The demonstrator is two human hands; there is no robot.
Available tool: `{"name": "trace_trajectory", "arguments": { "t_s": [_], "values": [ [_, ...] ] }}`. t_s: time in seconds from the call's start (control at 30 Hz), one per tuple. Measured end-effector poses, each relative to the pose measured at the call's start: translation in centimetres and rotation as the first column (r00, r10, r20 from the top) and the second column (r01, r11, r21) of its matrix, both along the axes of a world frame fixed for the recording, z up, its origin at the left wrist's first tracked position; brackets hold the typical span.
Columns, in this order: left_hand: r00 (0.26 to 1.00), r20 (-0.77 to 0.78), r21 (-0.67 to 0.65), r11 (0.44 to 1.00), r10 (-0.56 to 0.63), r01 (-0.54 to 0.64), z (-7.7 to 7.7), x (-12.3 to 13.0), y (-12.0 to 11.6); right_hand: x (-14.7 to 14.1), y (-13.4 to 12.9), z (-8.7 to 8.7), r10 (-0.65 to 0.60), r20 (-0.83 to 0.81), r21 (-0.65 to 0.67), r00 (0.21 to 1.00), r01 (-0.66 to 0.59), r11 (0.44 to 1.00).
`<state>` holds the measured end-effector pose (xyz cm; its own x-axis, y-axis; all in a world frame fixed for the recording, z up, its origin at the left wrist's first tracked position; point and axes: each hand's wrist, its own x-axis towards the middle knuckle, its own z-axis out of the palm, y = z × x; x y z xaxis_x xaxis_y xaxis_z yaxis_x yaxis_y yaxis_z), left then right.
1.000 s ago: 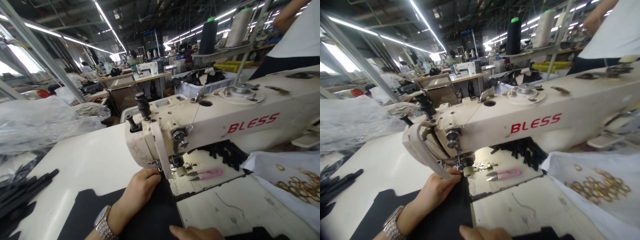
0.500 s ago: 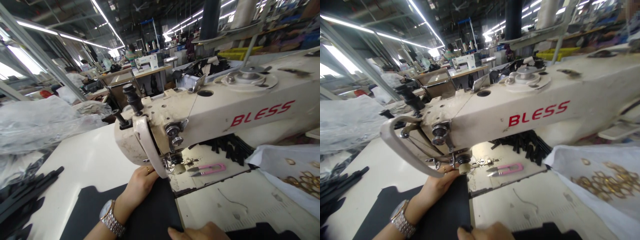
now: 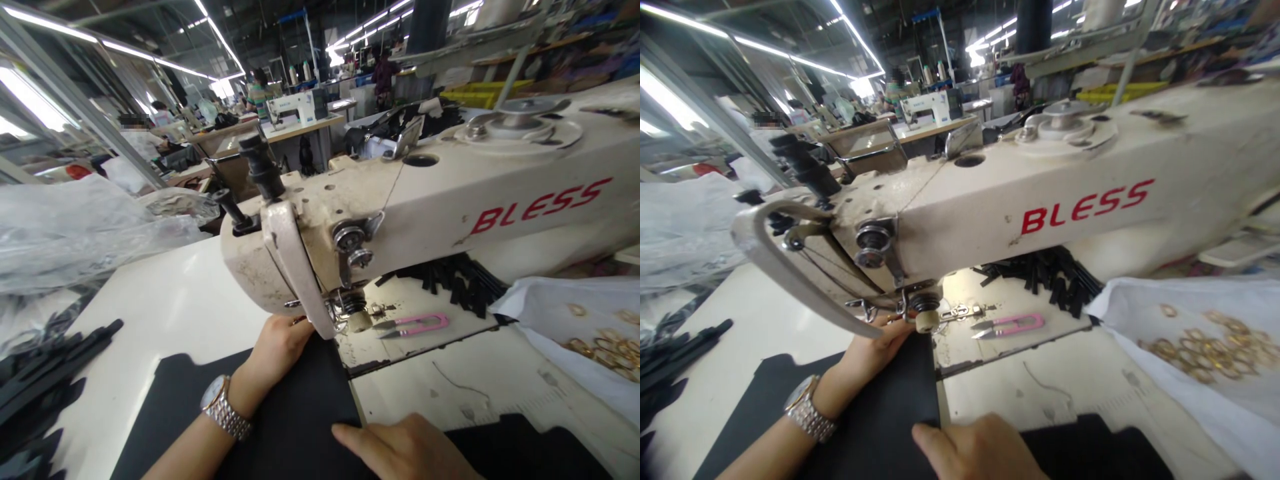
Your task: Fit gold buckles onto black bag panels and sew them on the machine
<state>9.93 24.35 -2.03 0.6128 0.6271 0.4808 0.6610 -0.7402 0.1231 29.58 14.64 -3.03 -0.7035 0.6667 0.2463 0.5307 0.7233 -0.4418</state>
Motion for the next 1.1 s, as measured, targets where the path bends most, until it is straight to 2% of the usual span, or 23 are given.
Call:
{"name": "trace_trajectory", "arguments": {
  "t_s": [0.1, 0.2, 0.43, 0.6, 0.77, 0.93, 1.1],
  "values": [
    [0.999, 0.038, -0.028, 0.999, -0.033, 0.035, 0.0, -0.2, 0.5, 0.1, 0.4, 0.7, -0.002, -0.023, -0.079, 1.0, 0.0, 0.997],
    [0.995, 0.082, -0.042, 0.998, -0.051, 0.055, 0.0, -0.4, 0.7, 0.2, 0.4, 0.8, -0.006, -0.056, -0.09, 0.998, 0.001, 0.996],
    [0.994, 0.106, -0.069, 0.997, -0.029, 0.037, 0.0, -0.4, 0.4, 0.1, 0.0, 0.6, -0.071, -0.08, -0.054, 0.994, 0.067, 0.996],
    [0.993, 0.119, -0.138, 0.99, -0.026, 0.042, 0.0, -0.4, 0.4, 0.0, 0.2, 0.7, -0.06, -0.088, -0.049, 0.994, 0.056, 0.997],
    [0.99, 0.139, -0.103, 0.994, -0.027, 0.041, 0.3, -0.2, 0.4, 0.0, 0.4, 1.1, -0.073, -0.064, -0.069, 0.995, 0.068, 0.995],
    [0.985, 0.162, -0.067, 0.995, -0.057, 0.069, -0.2, -0.4, 0.8, -0.3, 0.5, 1.5, -0.129, -0.071, -0.035, 0.989, 0.127, 0.991],
    [0.982, 0.181, -0.109, 0.991, -0.058, 0.079, -0.3, -0.5, 1.0, -0.2, 0.3, 0.8, -0.06, -0.056, -0.006, 0.997, 0.059, 0.998]
  ]
}}
